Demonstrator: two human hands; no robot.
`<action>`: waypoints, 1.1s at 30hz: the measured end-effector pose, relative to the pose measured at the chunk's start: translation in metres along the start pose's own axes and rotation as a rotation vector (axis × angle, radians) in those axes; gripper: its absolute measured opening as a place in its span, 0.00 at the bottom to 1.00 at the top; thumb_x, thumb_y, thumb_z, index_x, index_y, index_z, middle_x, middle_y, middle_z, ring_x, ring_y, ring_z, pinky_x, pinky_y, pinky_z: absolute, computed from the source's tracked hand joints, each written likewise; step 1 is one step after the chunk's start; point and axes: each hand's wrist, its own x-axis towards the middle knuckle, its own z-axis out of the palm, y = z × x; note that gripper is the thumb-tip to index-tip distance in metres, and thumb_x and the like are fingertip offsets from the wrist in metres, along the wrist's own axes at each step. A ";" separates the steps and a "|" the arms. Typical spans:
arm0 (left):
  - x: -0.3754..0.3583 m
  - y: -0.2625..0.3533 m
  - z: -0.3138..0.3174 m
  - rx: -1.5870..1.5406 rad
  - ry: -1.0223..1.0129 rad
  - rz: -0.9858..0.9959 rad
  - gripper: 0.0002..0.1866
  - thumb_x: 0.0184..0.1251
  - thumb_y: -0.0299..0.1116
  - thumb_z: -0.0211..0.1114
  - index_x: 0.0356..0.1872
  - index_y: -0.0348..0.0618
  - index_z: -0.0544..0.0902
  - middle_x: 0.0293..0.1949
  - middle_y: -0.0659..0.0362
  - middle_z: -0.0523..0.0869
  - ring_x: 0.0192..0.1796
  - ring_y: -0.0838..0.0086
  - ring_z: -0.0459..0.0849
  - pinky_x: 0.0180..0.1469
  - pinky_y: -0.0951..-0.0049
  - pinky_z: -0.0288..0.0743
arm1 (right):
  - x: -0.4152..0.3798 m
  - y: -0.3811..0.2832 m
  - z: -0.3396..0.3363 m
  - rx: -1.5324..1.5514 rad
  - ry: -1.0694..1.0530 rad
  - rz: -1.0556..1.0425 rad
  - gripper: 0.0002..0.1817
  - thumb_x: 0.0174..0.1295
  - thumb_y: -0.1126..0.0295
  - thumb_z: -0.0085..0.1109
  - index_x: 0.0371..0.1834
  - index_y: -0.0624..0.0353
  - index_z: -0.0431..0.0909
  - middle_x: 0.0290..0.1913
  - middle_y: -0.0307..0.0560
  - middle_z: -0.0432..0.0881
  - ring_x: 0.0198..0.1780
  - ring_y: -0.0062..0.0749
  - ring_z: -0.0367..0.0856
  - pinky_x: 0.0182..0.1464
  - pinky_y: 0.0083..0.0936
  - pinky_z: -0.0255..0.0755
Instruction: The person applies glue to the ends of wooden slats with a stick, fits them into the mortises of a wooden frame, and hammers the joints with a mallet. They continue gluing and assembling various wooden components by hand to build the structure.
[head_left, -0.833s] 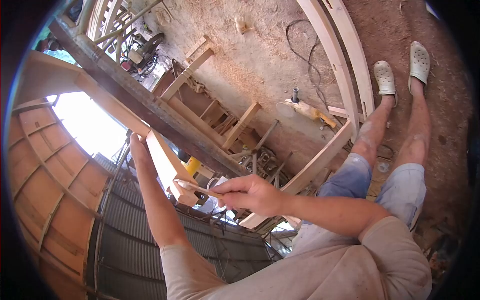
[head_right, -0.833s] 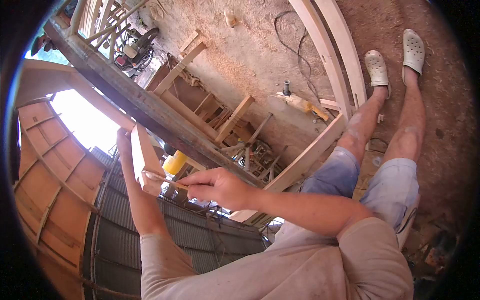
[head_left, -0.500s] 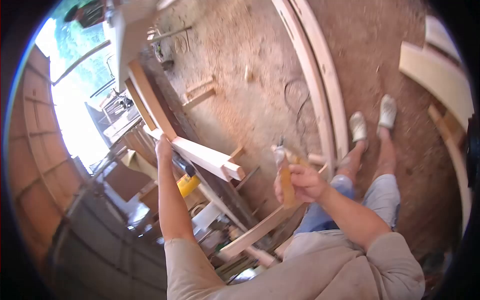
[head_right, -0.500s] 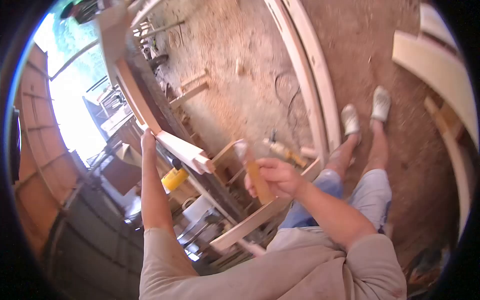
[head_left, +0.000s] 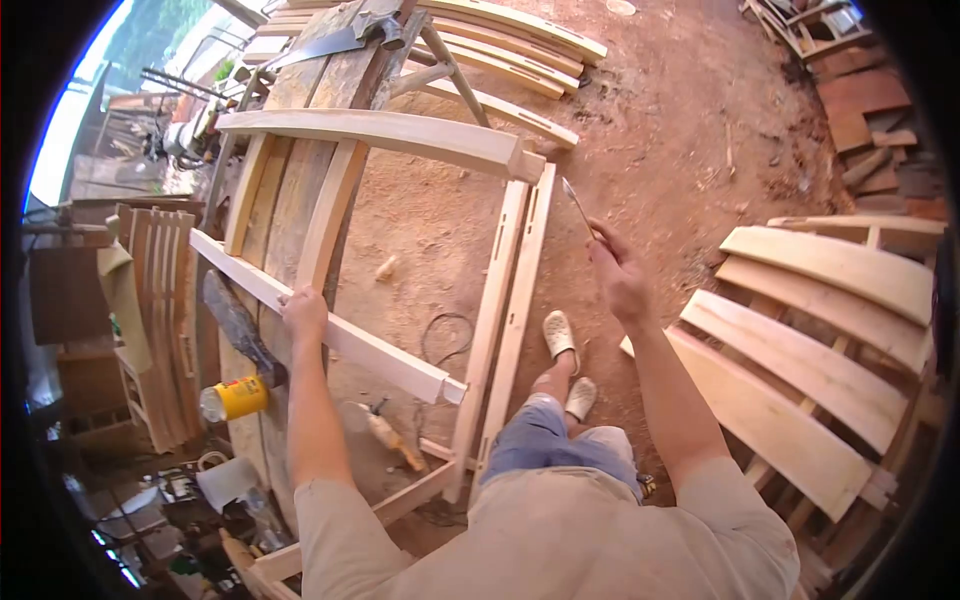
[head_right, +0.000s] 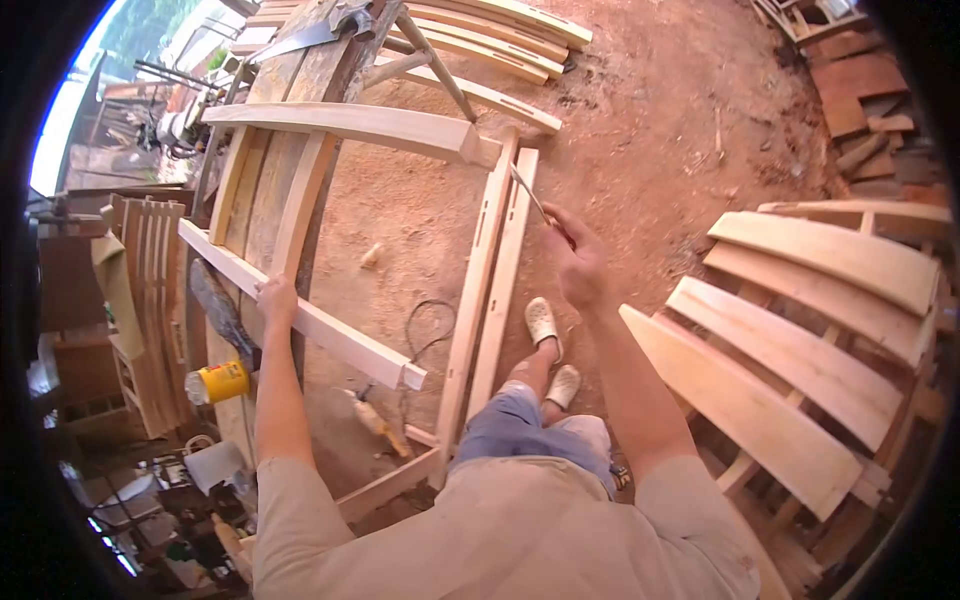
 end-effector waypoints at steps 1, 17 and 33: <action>0.000 -0.005 0.013 -0.106 0.074 -0.087 0.22 0.71 0.35 0.44 0.48 0.24 0.79 0.54 0.28 0.76 0.61 0.36 0.72 0.64 0.51 0.68 | 0.015 -0.004 0.004 -0.056 0.013 -0.027 0.17 0.67 0.74 0.55 0.58 0.61 0.77 0.36 0.32 0.75 0.35 0.15 0.68 0.37 0.12 0.63; 0.007 0.012 0.008 -0.557 0.169 -0.593 0.34 0.74 0.57 0.39 0.56 0.36 0.80 0.71 0.36 0.59 0.73 0.45 0.56 0.74 0.54 0.52 | 0.059 -0.093 -0.006 -0.937 -0.165 -0.216 0.15 0.62 0.73 0.57 0.51 0.56 0.82 0.36 0.53 0.81 0.38 0.44 0.80 0.42 0.33 0.73; 0.008 0.013 0.006 -0.559 0.178 -0.633 0.35 0.75 0.56 0.35 0.58 0.36 0.79 0.74 0.42 0.56 0.75 0.49 0.52 0.74 0.56 0.50 | 0.097 -0.095 0.002 -1.131 -0.360 -0.214 0.14 0.65 0.72 0.56 0.53 0.58 0.82 0.35 0.50 0.80 0.37 0.34 0.78 0.42 0.28 0.71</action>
